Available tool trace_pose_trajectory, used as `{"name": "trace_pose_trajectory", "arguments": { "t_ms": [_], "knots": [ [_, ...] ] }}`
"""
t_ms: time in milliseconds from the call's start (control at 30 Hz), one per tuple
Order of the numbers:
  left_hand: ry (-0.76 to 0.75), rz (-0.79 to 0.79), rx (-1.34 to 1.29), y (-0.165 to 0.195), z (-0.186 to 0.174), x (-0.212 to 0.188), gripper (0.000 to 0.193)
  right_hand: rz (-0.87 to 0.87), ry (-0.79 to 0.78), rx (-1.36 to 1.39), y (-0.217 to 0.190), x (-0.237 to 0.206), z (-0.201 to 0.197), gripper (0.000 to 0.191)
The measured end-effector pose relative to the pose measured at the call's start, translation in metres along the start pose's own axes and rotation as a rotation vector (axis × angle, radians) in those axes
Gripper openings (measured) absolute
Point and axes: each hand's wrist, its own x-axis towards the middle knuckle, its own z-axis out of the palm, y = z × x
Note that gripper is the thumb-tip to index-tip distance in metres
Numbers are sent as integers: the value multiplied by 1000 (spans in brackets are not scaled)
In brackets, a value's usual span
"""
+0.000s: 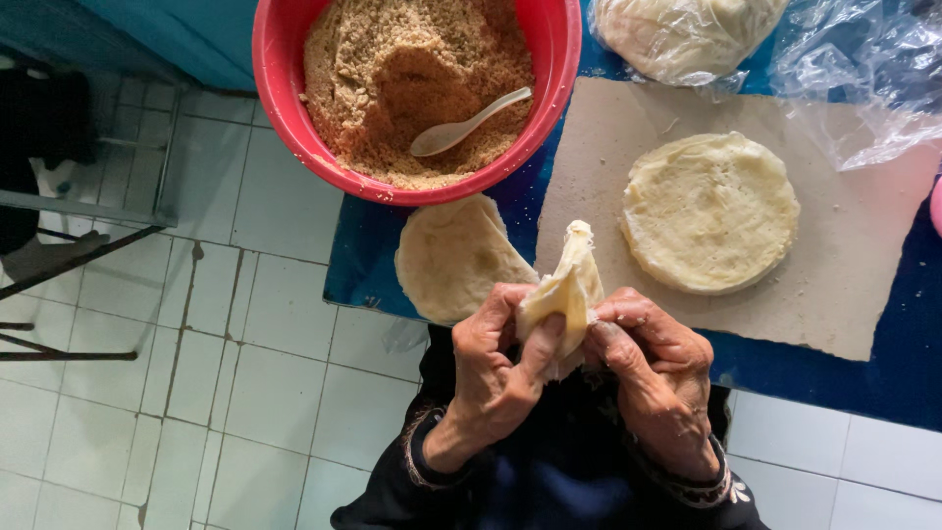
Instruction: The person stretches and thins pieces of soft dough by hand, pulling the edges outward to enlarge each sheet, and stacks the stretched sheets on the work table. They then place a round dough disc on the board and cut it into halves with a knife, setting the cut pieces aside.
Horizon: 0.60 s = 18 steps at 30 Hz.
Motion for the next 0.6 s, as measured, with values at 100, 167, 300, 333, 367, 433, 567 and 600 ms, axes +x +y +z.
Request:
{"name": "trace_pose_trajectory", "arguments": {
  "t_ms": [100, 167, 300, 333, 367, 433, 567, 600],
  "knots": [
    [-16, 17, 6, -2, -2, 1, 26, -151, -32, -288, -2, 2, 0, 11],
    [6, 194, 191, -2, -2, 3, 32, -194, -43, -426, -4, 3, 2, 12],
    [27, 123, 195, 1, -4, 5, 21, -79, -11, -345, -7, 5, 6, 8],
    [29, 153, 230, 2, -5, 5, 21, -52, -14, -315, -7, 5, 7, 8],
    [30, 187, 263, 2, -5, 5, 21, -119, -25, -367, -8, 6, 8, 10],
    [20, 278, 309, 3, -7, 5, 33, -252, -45, -469, -8, 7, 9, 15],
    [34, 97, 227, -2, -7, 6, 22, -138, 0, -413, -4, 6, 9, 7],
    [40, 130, 250, -4, -8, 6, 21, -100, 6, -348, -1, 5, 9, 6]
  ]
}}
